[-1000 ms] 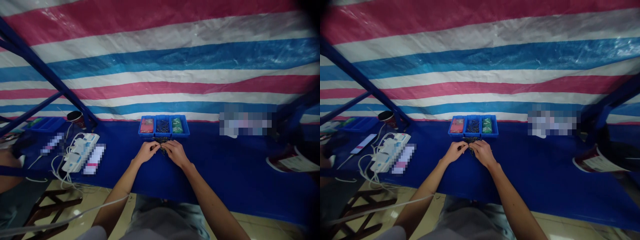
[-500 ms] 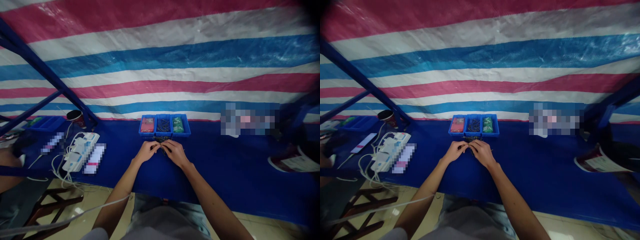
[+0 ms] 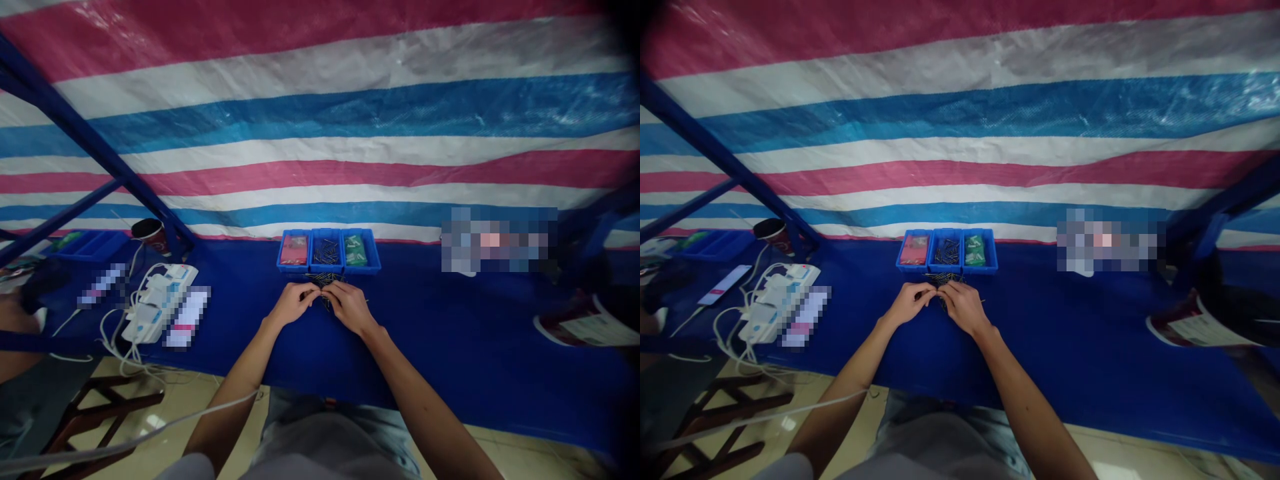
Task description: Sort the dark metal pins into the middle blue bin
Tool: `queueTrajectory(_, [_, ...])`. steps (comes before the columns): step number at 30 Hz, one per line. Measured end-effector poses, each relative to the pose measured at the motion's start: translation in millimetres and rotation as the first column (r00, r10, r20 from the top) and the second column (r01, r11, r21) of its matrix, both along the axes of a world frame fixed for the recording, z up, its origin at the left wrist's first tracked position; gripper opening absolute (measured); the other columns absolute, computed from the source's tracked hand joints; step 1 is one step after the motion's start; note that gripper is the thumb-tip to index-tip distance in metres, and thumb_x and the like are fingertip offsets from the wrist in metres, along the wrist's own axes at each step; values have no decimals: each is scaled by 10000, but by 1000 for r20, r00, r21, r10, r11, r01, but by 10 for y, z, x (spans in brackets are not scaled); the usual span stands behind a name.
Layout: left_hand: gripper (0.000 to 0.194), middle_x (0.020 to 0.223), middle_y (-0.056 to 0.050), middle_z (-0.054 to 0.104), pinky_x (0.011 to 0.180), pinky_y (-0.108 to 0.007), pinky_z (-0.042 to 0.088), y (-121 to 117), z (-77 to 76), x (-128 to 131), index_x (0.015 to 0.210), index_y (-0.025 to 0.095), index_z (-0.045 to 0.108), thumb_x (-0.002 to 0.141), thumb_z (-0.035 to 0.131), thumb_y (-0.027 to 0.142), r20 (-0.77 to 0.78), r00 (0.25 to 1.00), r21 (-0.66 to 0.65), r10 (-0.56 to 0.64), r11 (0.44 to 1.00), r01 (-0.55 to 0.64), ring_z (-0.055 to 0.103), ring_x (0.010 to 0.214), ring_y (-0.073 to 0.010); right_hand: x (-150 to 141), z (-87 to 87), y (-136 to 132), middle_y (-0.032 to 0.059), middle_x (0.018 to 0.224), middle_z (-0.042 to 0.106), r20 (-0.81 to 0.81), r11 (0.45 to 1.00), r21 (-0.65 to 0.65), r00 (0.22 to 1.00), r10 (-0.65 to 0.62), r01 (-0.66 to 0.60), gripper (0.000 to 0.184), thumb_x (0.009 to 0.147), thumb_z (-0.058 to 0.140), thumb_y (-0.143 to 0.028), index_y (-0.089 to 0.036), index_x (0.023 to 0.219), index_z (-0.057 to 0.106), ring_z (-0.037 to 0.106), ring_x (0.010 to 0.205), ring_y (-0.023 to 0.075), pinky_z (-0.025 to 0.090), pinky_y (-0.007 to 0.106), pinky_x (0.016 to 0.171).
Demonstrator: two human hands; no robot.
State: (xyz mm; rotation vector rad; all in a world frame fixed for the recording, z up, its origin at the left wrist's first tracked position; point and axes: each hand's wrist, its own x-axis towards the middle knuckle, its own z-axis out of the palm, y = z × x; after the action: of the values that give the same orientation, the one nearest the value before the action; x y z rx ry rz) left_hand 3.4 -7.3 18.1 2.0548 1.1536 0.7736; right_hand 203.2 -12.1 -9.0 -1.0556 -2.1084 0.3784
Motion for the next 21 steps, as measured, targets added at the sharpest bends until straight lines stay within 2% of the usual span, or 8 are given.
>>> queueTrajectory(9, [305, 613, 20, 612, 607, -199, 384, 0, -34, -3, 852, 152, 703, 990, 508, 341, 12, 1000, -9, 4, 1000, -4, 520, 559, -97, -5, 48, -10, 53, 817, 668, 64, 1000, 25, 998, 3, -5, 272, 1045, 423, -271, -210, 877, 629, 591, 805, 195, 444, 326, 756])
queueTrajectory(16, [296, 617, 22, 610, 612, -196, 385, 9, -68, -2, 878, 148, 706, 989, 512, 343, 24, 1000, 4, 17, 1000, -17, 523, 562, -96, -6, 23, -17, 34, 730, 624, 183, 999, 3, 982, -47, 47, 359, 1064, 368, -292, -200, 780, 566, 561, 749, 174, 368, 291, 697])
queueTrajectory(21, [329, 615, 20, 611, 609, -197, 382, 6, -49, 1, 813, 150, 689, 992, 507, 356, 23, 1000, 8, 13, 1000, -13, 516, 558, -94, -17, 9, -18, 26, 699, 598, 248, 997, -3, 966, -77, 80, 400, 1075, 326, -320, -195, 762, 542, 565, 707, 160, 322, 275, 663])
